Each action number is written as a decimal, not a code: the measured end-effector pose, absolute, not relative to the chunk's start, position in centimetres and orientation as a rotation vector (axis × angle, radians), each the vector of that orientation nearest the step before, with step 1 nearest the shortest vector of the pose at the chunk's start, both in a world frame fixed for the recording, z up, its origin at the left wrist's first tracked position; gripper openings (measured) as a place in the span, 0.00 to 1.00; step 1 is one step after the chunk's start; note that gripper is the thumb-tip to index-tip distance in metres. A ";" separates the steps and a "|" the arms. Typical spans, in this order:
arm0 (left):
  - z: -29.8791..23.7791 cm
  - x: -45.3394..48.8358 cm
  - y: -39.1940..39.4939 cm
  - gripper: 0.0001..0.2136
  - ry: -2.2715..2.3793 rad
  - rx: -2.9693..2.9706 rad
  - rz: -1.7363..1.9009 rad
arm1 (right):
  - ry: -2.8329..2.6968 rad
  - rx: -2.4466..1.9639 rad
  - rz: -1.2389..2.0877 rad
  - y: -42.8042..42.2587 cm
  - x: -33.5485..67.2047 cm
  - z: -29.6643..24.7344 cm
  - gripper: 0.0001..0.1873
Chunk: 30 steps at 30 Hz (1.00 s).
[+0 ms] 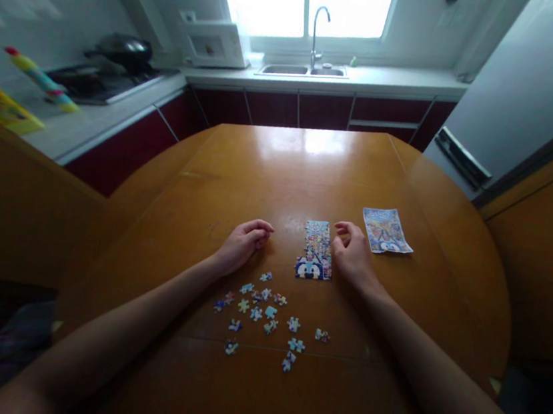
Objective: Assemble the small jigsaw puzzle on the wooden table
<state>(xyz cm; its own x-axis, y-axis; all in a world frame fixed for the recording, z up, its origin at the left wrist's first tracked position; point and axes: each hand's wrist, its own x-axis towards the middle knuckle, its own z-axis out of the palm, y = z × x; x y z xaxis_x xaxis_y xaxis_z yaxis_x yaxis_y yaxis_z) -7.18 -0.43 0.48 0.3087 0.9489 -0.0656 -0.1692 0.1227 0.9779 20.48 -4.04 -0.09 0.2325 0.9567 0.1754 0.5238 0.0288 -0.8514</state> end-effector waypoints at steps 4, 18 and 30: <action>0.7 -7.2 -0.6 0.09 0.911 1.138 0.997 | -1.408 -1.615 0.633 -3.9 20.7 -0.3 0.17; 1.0 -7.0 -0.7 0.08 0.905 1.144 1.000 | -1.475 -1.613 0.597 -3.8 20.6 -0.2 0.15; 0.9 -7.2 -0.8 0.07 0.953 1.320 0.971 | -1.461 -1.624 0.616 -3.7 20.6 -0.3 0.14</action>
<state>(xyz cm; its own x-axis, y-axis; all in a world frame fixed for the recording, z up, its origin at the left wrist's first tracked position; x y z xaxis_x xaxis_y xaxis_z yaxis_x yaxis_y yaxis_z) -7.21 -0.84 0.92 0.3203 0.9473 -0.0057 -0.0233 0.0139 0.9996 20.61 -3.71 -0.28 0.1982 0.9647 0.1734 0.5489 0.0373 -0.8351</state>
